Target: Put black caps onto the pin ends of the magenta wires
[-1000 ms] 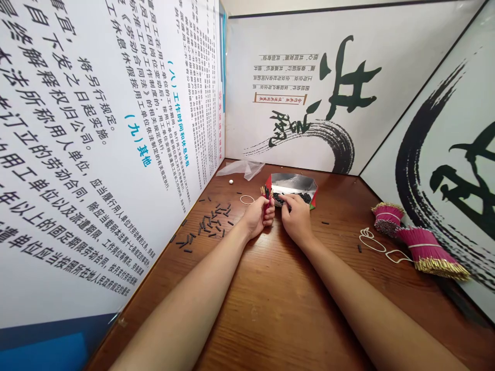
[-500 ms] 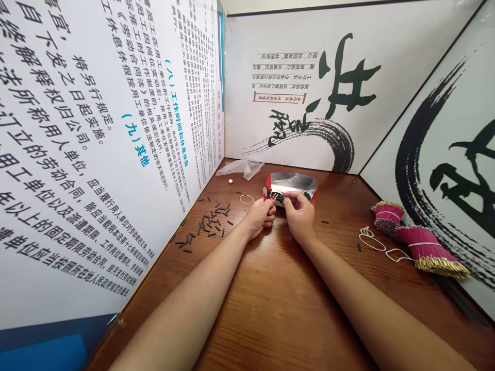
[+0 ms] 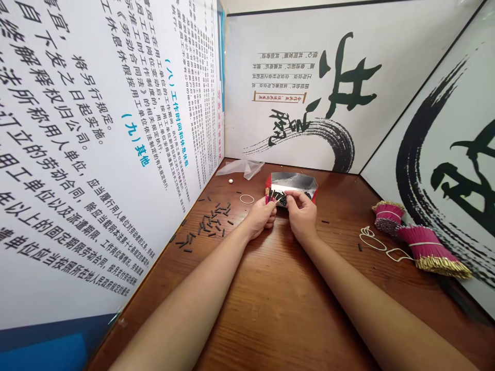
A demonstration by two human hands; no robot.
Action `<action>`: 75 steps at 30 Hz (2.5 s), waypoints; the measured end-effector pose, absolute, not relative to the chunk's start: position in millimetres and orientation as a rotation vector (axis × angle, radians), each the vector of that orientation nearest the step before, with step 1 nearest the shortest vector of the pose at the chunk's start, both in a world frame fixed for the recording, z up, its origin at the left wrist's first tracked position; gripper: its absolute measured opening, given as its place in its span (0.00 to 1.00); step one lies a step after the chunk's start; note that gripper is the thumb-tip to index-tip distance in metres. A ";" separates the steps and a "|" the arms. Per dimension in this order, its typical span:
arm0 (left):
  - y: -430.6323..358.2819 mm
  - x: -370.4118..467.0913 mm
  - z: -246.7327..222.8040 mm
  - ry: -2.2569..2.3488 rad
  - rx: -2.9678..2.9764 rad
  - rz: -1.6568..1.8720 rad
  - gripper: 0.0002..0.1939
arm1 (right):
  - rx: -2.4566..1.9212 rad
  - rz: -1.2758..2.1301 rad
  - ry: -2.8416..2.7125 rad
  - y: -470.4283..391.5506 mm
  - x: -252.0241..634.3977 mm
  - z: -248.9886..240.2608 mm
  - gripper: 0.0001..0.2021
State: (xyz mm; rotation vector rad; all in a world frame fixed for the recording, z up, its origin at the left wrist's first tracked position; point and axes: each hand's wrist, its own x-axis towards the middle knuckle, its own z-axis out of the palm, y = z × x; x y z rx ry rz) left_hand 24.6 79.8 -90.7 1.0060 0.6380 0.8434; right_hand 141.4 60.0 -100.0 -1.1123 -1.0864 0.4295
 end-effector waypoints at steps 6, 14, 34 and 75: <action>79.3 24.6 -90.3 0.632 1.015 0.834 0.15 | -1.108 0.418 -1.089 59.3 141.1 -99.4 0.10; 79.1 24.1 -89.3 0.630 1.007 0.836 0.15 | -1.128 0.418 -1.100 59.3 142.0 -100.4 0.10; 78.6 20.6 -87.6 0.587 0.974 0.799 0.14 | -1.139 0.412 -1.134 56.6 141.8 -99.7 0.08; 84.1 18.5 -92.4 0.523 0.918 0.824 0.13 | -1.093 0.595 -1.192 56.6 136.3 -104.9 0.15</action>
